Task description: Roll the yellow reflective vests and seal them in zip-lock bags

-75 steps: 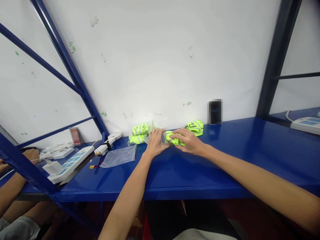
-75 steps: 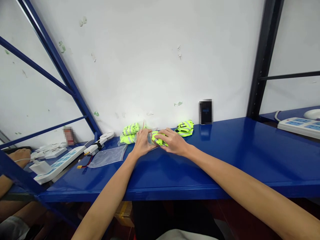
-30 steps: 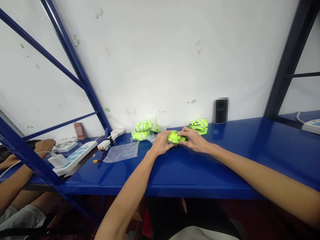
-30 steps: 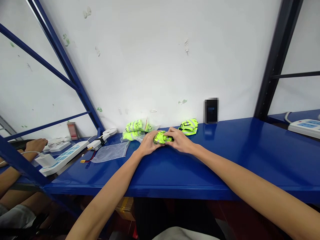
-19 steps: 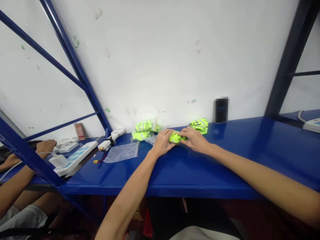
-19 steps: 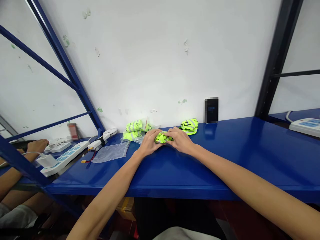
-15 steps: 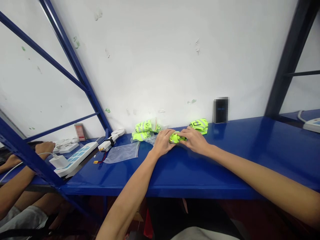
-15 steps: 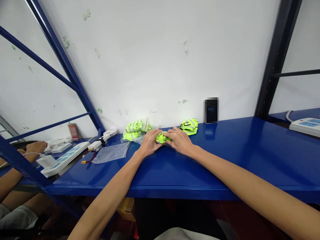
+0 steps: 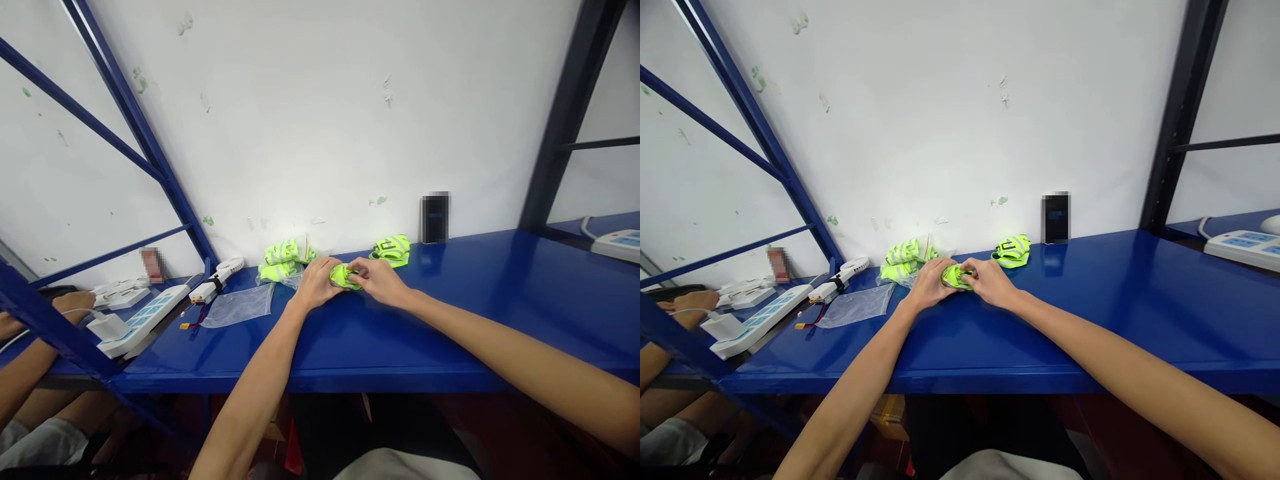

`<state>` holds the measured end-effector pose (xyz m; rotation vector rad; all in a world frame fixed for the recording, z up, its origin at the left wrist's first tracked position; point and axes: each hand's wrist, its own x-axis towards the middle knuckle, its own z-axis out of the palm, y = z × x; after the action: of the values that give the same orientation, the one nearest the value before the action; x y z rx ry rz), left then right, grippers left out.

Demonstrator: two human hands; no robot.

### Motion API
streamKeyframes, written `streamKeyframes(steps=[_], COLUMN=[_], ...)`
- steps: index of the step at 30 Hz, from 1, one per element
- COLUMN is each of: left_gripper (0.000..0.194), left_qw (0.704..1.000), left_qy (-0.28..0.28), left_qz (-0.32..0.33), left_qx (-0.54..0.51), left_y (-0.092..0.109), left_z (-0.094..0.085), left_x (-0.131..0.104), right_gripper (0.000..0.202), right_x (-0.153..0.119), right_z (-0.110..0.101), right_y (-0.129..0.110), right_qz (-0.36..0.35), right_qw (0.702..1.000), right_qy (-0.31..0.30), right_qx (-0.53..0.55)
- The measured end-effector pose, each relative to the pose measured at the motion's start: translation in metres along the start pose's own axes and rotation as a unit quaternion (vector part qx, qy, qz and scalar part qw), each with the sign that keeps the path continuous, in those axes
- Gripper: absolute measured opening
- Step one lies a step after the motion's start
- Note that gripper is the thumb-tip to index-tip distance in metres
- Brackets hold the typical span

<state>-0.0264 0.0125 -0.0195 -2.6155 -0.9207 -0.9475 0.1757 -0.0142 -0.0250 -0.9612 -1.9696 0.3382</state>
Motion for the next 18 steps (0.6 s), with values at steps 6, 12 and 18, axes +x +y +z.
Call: streamKeyframes(steps=[6, 12, 18], left_gripper=[0.054, 0.042, 0.064], left_qw=[1.000, 1.000, 1.000], left_qy=[0.018, 0.011, -0.008], left_qz=[-0.003, -0.009, 0.008], left_qx=[0.017, 0.003, -0.004], left_y=[0.001, 0.008, 0.009], left_z=[0.009, 0.009, 0.004], left_x=[0.000, 0.007, 0.008], right_gripper=[0.012, 0.011, 0.018], right_x=[0.003, 0.004, 0.006], right_z=[0.006, 0.012, 0.016], right_y=[0.000, -0.004, 0.005], right_qz=[0.047, 0.052, 0.046], right_qw=[0.997, 0.996, 0.991], right_qy=[0.052, 0.065, 0.039], right_qx=[0.026, 0.040, 0.123])
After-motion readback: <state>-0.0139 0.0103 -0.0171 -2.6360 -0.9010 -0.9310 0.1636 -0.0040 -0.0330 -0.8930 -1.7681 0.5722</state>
